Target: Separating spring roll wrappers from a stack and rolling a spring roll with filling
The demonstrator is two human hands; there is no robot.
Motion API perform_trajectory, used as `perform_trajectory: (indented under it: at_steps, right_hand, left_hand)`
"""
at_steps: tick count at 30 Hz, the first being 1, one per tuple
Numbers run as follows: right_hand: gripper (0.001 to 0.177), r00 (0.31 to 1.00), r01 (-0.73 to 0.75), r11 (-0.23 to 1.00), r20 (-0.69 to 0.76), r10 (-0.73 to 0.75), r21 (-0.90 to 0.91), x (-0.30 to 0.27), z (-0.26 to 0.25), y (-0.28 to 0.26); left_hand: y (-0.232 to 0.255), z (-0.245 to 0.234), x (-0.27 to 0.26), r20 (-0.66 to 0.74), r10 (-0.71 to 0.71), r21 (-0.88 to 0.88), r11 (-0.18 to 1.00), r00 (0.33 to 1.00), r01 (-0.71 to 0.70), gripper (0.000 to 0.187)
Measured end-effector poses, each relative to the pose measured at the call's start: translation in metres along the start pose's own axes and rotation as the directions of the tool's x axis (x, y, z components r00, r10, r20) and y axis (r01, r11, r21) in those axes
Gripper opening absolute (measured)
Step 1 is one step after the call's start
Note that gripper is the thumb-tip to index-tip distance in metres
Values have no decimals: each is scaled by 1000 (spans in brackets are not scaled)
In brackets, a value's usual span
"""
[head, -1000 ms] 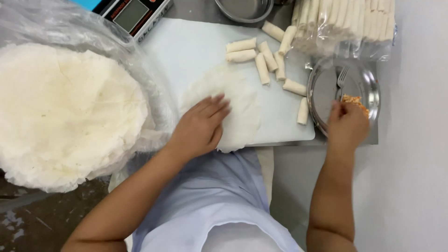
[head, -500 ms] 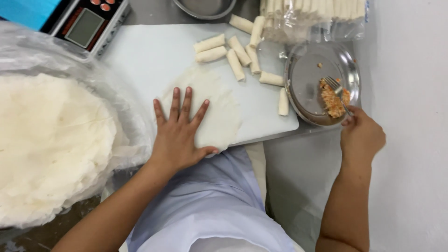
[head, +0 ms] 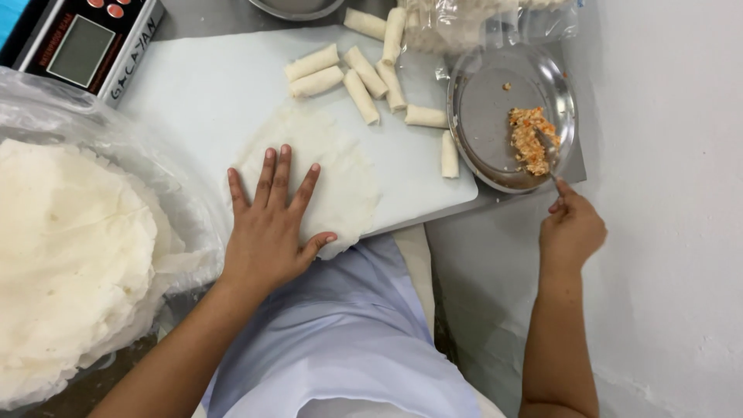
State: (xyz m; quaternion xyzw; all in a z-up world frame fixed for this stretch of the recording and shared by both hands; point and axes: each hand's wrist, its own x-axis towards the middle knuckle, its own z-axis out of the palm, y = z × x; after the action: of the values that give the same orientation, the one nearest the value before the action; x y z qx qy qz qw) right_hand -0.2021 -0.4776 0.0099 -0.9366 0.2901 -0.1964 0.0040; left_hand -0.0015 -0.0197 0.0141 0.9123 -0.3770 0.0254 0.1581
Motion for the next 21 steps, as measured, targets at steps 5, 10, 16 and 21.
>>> perform_trajectory:
  at_steps: [5,10,16,21]
  right_hand:
    - [54,1000,19,999,24,-20,45,-3,4,3]
    - [34,891,-413,867,318,323,279,14,-20,-26]
    - [35,610,-698,553,782,127,455,58,-47,-63]
    - [31,776,-384,321,491,-396,866,8,8,-163]
  left_hand:
    - [0,-1,-3,-1,3,-24,1000,1000,-3,90]
    - [-1,0,-2,4,-4,-54,999,1000,4,87]
    - [-6,-15,-7,-127,87,-327,937,988,-124,58]
    - [-19,-1,-31,-96,242,-378,889,965,-261,41]
